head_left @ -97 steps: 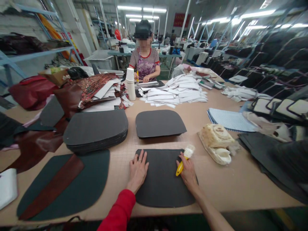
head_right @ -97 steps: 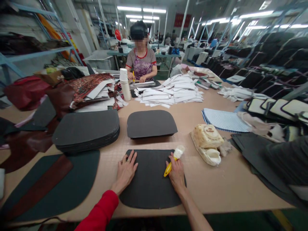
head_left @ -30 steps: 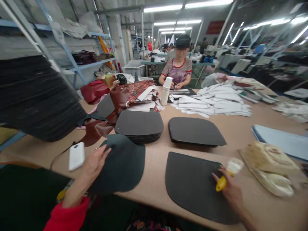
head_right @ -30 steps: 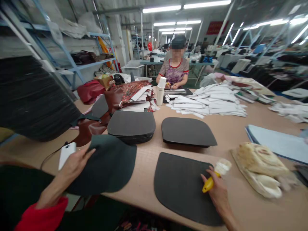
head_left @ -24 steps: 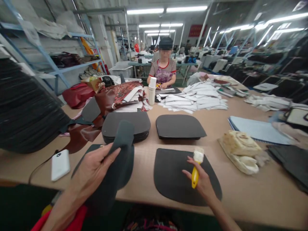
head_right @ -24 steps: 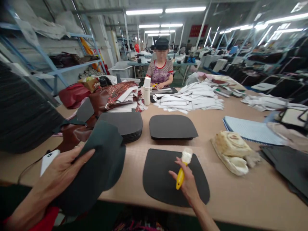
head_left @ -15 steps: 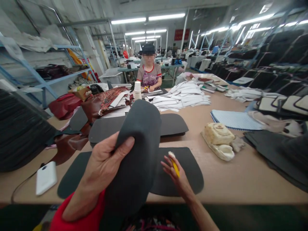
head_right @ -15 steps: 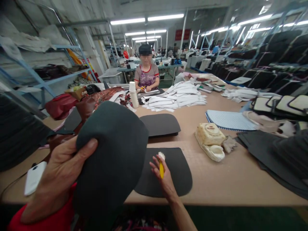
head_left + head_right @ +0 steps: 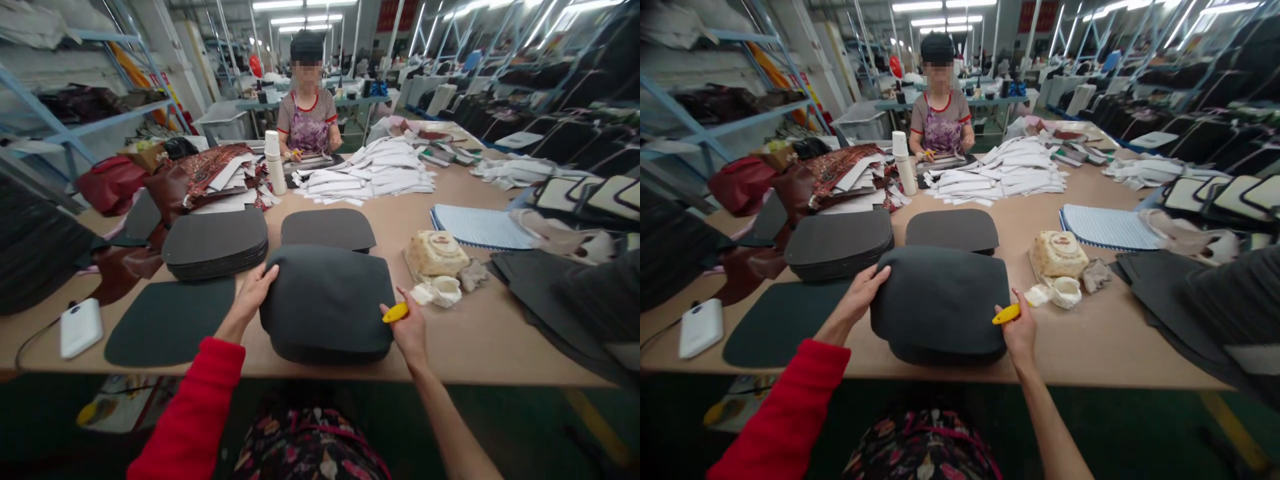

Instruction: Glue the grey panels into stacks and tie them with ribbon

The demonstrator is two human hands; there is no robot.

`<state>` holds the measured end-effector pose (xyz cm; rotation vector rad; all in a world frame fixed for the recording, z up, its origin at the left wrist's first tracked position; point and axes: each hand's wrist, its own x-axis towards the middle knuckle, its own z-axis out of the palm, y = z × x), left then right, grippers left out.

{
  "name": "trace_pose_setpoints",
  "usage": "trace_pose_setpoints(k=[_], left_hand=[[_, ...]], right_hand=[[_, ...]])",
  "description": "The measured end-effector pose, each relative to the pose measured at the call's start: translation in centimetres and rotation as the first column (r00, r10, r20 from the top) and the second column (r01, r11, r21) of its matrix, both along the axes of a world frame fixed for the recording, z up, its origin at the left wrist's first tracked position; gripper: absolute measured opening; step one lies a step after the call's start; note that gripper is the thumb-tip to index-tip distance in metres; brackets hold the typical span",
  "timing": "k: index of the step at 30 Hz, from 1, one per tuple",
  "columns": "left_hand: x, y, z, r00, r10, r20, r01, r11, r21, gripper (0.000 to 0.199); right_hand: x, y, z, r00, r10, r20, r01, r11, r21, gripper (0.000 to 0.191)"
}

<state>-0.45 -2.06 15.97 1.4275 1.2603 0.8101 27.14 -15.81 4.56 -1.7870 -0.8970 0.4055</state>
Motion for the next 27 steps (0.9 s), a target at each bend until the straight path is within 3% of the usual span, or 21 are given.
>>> trace_pose_setpoints(k=[2,4,6,8,14,20,24,27], left_hand=[[-0.1,1.4,-4.7,0.997,0.007,-0.078,-0.011,0.999,-0.043,0.041],[-0.1,2.2,-8.3,0.990,0.011,-0.142,-0.021,0.997,-0.074,0.032],[-0.5,2.6,-10.6,0.980,0.017,-0.198,-0.036,0.995,-0.095,0.031],[-1.2,2.7,-11.9,0.969,0.020,-0.247,-0.048,0.993,-0.110,0.040],[-3.9,2.7,-13.6,0.932,-0.011,-0.363,-0.033,0.993,-0.114,0.059],[-4.2,2.7,-14.6,0.881,-0.082,-0.466,0.045,0.995,-0.089,0.063],[-4.4,1.9,-13.7,0.839,-0.114,-0.532,0.114,0.993,-0.033,0.066],[-4.1,1.7,-12.0,0.821,-0.022,-0.570,0.125,0.982,0.143,0.062]], right_hand=[[0.7,0.6,-1.5,0.989,0.055,0.138,-0.045,0.996,-0.077,0.054],[0.9,1.1,-2.8,0.968,0.134,0.212,-0.105,0.984,-0.140,0.048],[1.0,1.3,-3.7,0.951,0.171,0.258,-0.120,0.972,-0.201,0.045],[1.2,1.2,-4.2,0.940,0.170,0.295,-0.096,0.964,-0.249,0.045],[1.2,0.5,-4.8,0.932,0.214,0.292,-0.142,0.958,-0.248,0.049],[1.1,0.1,-5.4,0.938,0.234,0.256,-0.158,0.945,-0.286,0.046],[1.1,-0.4,-5.1,0.922,0.232,0.311,-0.136,0.944,-0.301,0.043],[1.5,-0.4,-2.7,0.865,0.161,0.475,-0.040,0.966,-0.256,0.046]])
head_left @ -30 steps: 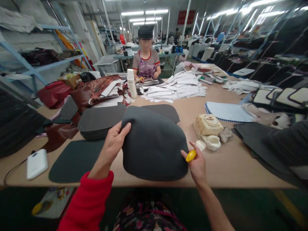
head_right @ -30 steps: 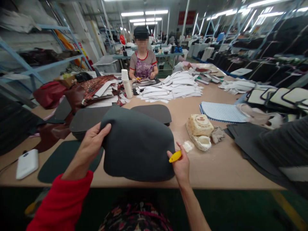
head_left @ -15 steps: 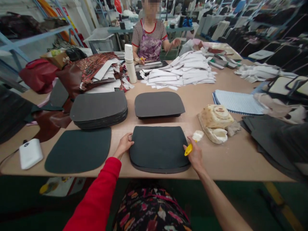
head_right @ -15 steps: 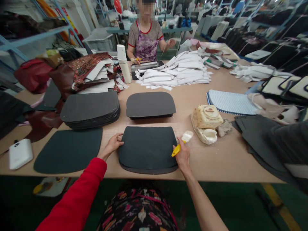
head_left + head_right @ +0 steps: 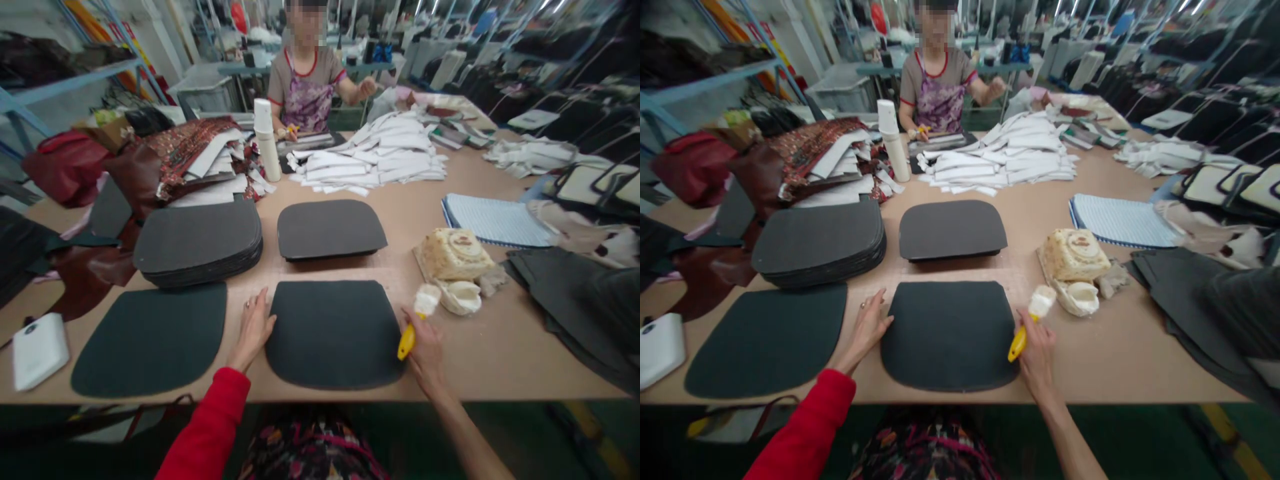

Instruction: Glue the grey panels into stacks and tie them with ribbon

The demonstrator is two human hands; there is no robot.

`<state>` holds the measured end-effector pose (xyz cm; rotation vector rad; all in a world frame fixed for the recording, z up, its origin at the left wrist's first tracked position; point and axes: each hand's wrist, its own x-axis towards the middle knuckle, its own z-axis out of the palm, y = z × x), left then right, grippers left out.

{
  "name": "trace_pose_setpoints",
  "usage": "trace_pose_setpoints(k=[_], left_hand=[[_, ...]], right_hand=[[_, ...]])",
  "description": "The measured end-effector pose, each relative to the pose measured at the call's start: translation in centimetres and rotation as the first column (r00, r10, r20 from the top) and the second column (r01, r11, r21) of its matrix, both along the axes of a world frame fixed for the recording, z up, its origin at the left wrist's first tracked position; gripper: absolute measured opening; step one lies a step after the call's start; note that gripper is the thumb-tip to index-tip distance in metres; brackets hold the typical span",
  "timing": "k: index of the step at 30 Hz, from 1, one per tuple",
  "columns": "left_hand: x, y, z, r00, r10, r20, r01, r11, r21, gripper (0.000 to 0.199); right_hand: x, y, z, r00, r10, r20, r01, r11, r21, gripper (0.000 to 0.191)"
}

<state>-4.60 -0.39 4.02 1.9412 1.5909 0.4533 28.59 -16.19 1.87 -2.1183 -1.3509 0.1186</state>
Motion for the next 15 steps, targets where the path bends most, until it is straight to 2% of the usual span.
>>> trace_pose_setpoints(k=[3,5,6,8,11,15], left_hand=[[2.3,0.8,1.7,0.998,-0.064,0.010,0.059,0.960,0.272,0.044],[5.2,1.8,2.8,0.993,-0.116,0.016,0.102,0.922,0.374,0.039],[6.9,2.4,3.3,0.988,-0.157,0.010,0.139,0.901,0.410,0.038],[10.3,3.5,3.9,0.966,-0.257,-0.037,0.245,0.858,0.451,0.040],[13.9,5.6,3.6,0.931,-0.330,-0.157,0.365,0.817,0.446,0.040],[15.1,8.3,1.9,0.908,-0.329,-0.259,0.406,0.845,0.349,0.037]], right_hand=[[1.1,1.2,4.1,0.996,-0.087,-0.007,0.087,0.992,0.093,0.053],[2.0,3.2,7.2,0.984,-0.147,-0.099,0.161,0.976,0.145,0.055],[2.3,4.6,8.6,0.973,-0.138,-0.185,0.169,0.972,0.164,0.053],[2.4,8.1,10.8,0.923,-0.025,-0.384,0.107,0.975,0.194,0.054],[0.7,14.1,12.8,0.787,0.187,-0.588,-0.037,0.966,0.257,0.050],[-3.6,21.1,13.7,0.605,0.400,-0.688,-0.272,0.916,0.293,0.047]])
